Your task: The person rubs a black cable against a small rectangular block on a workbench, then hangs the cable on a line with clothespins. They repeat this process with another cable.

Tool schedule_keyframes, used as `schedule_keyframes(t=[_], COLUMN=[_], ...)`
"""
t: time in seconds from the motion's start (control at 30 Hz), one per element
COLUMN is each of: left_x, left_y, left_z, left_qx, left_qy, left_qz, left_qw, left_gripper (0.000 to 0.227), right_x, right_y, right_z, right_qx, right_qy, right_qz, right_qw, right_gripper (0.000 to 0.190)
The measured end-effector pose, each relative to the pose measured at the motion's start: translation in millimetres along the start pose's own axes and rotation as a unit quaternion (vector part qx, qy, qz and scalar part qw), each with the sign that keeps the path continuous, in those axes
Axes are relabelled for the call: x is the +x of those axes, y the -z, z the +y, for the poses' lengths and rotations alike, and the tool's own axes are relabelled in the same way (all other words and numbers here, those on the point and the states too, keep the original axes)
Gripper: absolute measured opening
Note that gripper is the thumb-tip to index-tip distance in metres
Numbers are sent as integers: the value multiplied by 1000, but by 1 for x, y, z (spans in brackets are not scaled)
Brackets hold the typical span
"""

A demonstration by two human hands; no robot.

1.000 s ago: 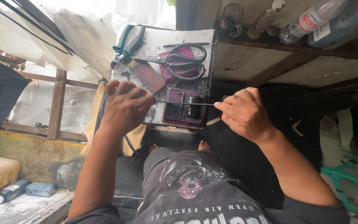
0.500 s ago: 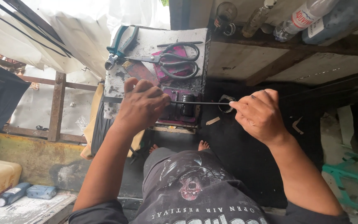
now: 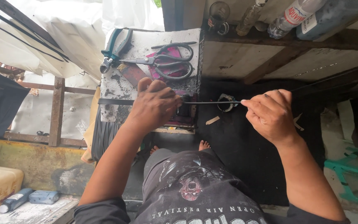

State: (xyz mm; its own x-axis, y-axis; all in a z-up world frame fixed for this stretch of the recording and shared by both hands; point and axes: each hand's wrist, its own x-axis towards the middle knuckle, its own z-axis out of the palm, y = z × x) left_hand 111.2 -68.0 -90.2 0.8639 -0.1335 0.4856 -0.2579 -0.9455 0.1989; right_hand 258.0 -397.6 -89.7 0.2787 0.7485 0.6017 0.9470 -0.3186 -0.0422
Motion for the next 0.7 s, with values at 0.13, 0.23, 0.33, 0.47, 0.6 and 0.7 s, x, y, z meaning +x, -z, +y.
schedule_keyframes(t=[0.13, 0.23, 0.33, 0.47, 0.6, 0.7], left_x=[5, 6, 8, 8, 3, -2], left_y=[2, 2, 6, 11, 15, 41], left_z=[0, 0, 3, 4, -4, -7], left_qx=[-4, -35, -51, -62, -80, -85], left_qy=[-19, -35, -37, -35, -10, 39], left_qz=[3, 13, 18, 15, 2, -32], left_qw=[1000, 999, 998, 997, 997, 995], left_gripper=[10, 11, 10, 6, 9, 8], right_x=[3, 25, 52, 66, 69, 73], right_y=[1, 5, 0, -22, -38, -41], right_z=[2, -17, -43, -59, -60, -63], right_qx=[6, 7, 34, 31, 34, 33], right_qy=[4, 4, 47, 82, 97, 102], right_qz=[-4, 16, 24, 23, 2, -11], right_qw=[1000, 1000, 998, 996, 995, 994], right_gripper=[22, 17, 16, 17, 18, 18])
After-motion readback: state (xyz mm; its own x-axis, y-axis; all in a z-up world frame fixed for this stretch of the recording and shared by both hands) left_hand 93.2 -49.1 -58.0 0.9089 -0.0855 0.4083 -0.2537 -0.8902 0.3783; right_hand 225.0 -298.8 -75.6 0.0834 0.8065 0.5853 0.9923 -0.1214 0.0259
